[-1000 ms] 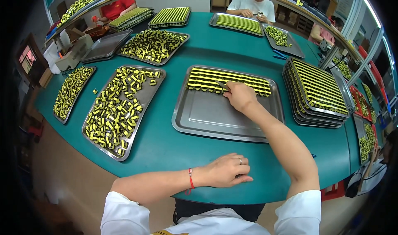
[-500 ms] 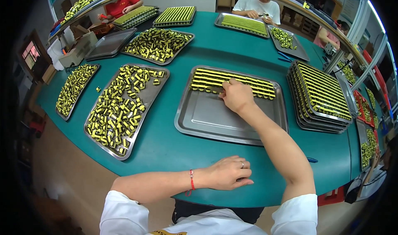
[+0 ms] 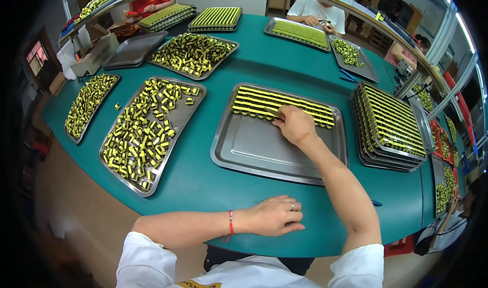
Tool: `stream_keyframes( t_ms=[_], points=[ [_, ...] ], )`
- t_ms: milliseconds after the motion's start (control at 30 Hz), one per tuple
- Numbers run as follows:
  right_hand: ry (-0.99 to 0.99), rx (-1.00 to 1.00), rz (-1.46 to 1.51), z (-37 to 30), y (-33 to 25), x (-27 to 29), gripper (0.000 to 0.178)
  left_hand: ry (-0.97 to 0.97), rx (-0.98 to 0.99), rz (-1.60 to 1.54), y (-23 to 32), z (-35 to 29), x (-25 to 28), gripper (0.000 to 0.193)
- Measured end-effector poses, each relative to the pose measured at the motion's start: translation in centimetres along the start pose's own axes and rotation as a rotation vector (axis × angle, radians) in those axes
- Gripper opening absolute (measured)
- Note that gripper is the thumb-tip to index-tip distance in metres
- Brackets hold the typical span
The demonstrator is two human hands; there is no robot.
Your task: The person trims the leads of small electronic components using pliers, then places the processed components into metal trays.
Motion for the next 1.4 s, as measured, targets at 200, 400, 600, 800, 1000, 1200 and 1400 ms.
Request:
stream_keyframes(
  t_ms=[200,400,600,800,1000,1200,1400],
  points=[
    [0.119,0.059,0.144,-1.8,-0.5,1.8,0.035,0.008,0.029,-0.063,-0.1,0.1,0.2,0.033],
    [-0.027,-0.154,1.062,-8.6,-1.1,3.4,0.035,-0.089,0.126,-0.169,-0.4,-0.5,1.0,0.025],
    [0.051,0.051,1.39,-18.2,-1.8,5.3,0.032,0.222,0.082,-0.288,0.6,-0.2,3.2,0.013],
    [-0.015,0.239,1.043,-20.6,0.0,3.9,0.028,0.495,-0.066,-0.072,2.4,-0.3,8.9,0.017],
    [-0.052,-0.07,1.294,-19.8,2.3,2.6,0.03,0.619,0.73,-0.043,-6.1,-1.8,16.1,0.025],
    [0.035,0.145,1.134,-19.9,0.6,3.6,0.015,0.091,1.124,0.699,-13.5,-9.8,25.8,0.027],
    [-0.013,0.027,1.132,-19.7,0.9,3.7,0.013,-0.347,1.057,0.812,-15.3,-13.0,24.7,0.038]
  ],
)
Point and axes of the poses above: each hand's wrist, its own z-axis towards the middle knuckle, its own x-axis out of the back of the hand, y = z × x, the point moved 7 cm from there along z, towards the middle knuckle, and after that the axes turned 12 degrees about z, right-handed, at the moved point
